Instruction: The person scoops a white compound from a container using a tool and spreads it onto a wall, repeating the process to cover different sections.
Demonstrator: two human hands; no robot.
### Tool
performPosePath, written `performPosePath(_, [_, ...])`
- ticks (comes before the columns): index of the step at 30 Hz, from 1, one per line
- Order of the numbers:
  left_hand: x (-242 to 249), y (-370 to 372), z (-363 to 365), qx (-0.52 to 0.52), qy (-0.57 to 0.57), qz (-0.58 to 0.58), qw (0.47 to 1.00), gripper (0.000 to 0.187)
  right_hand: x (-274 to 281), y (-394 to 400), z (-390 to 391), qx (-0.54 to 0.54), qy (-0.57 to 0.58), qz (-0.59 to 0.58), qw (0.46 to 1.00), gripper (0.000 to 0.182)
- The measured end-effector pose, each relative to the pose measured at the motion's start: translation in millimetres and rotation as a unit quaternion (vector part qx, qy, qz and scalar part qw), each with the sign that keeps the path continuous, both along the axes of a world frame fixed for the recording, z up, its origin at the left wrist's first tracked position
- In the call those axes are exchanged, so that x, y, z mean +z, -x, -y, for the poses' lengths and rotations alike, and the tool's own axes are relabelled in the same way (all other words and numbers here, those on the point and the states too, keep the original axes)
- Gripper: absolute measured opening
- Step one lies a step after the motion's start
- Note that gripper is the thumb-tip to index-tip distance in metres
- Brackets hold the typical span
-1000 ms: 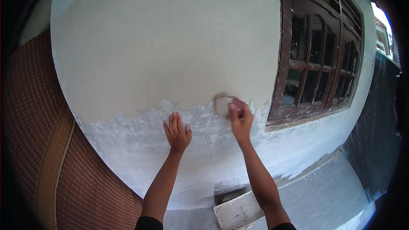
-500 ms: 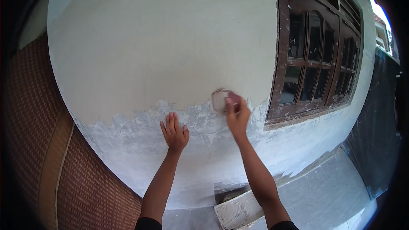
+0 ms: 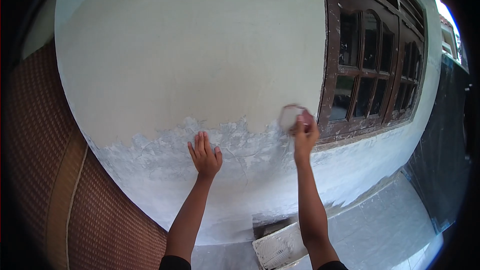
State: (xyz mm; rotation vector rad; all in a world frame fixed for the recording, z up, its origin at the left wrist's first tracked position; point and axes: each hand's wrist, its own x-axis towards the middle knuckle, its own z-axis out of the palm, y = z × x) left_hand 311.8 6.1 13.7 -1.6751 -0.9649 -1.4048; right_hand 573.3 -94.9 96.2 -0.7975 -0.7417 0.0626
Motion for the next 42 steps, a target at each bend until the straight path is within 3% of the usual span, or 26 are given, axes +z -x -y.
performPosePath(4, [0.1,-1.1,1.8,-0.008,0.01,0.006,1.0,0.056,-10.1,-1.1,2.1,0.009,-0.054,-0.02,0.998,0.024])
performPosePath(6, [1.8,-0.9,2.7,-0.006,0.009,0.004,1.0,0.056,-24.3,20.6,-12.6,0.062,0.034,0.134,0.988,0.024])
performPosePath(7, [1.9,-1.3,3.7,-0.002,0.008,0.003,1.0,0.056,-26.5,19.6,-13.2,0.06,0.036,0.132,0.989,0.024])
performPosePath(9, [1.0,-1.6,3.9,-0.006,0.008,0.002,1.0,0.056,-24.0,18.2,-16.9,-0.035,0.088,0.173,0.98,0.031])
performPosePath(12, [2.5,-0.5,1.4,-0.006,0.007,0.004,1.0,0.055,-9.1,-6.3,4.0,-0.003,0.006,-0.036,0.999,0.032])
performPosePath(15, [0.6,-0.2,2.6,-0.006,0.008,0.005,1.0,0.055,-12.0,-7.2,10.2,0.028,-0.015,-0.052,0.998,0.032])
performPosePath(16, [1.2,-0.8,2.6,-0.005,0.003,0.004,1.0,0.055,-6.5,10.4,15.8,0.066,0.015,-0.004,0.998,0.033])
performPosePath(18, [2.1,0.3,2.8,-0.005,0.004,0.002,1.0,0.055,-18.0,30.6,-3.4,0.04,0.025,0.151,0.987,0.034])
performPosePath(21, [0.6,-0.9,4.5,-0.006,0.006,-0.001,1.0,0.056,-20.4,16.2,-7.7,0.012,0.081,0.157,0.984,0.034])
performPosePath(22, [1.4,-0.1,3.4,-0.008,0.006,0.0,1.0,0.056,-18.8,4.6,-3.3,0.013,0.079,0.157,0.984,0.034])
performPosePath(24, [1.4,-0.2,1.3,-0.008,0.004,0.002,1.0,0.057,-15.6,-22.4,9.7,0.026,-0.004,-0.05,0.998,0.018])
performPosePath(28, [-0.9,-0.6,0.6,-0.009,0.011,0.002,1.0,0.057,-9.8,-2.9,16.1,0.037,-0.016,-0.018,0.999,0.018])
performPosePath(30, [-0.2,-0.4,1.9,-0.01,0.011,0.002,1.0,0.057,-16.0,19.1,4.2,0.089,0.04,0.104,0.99,0.021])
performPosePath(31, [0.6,-0.4,2.5,-0.011,0.009,0.001,1.0,0.057,-20.0,15.8,-1.7,0.088,0.04,0.103,0.99,0.021])
performPosePath(33, [-0.3,-0.5,1.9,-0.013,0.01,-0.001,1.0,0.057,-25.2,7.7,-16.6,-0.025,0.087,0.133,0.987,0.032])
performPosePath(36, [0.5,-0.1,0.7,-0.01,0.012,0.002,1.0,0.057,-19.4,-26.4,2.4,-0.011,0.003,-0.038,0.999,0.031])
performPosePath(37, [-0.9,-0.8,1.5,-0.01,0.015,0.004,1.0,0.057,-18.0,-23.1,7.6,-0.01,0.004,-0.036,0.999,0.031])
performPosePath(40, [-1.4,-1.9,0.1,-0.008,0.007,0.008,1.0,0.056,-3.6,9.8,7.3,0.043,-0.017,0.062,0.997,0.023])
performPosePath(42, [-1.3,-0.8,1.5,-0.01,0.012,0.005,1.0,0.056,12.4,49.9,4.9,0.018,-0.003,0.161,0.987,0.024])
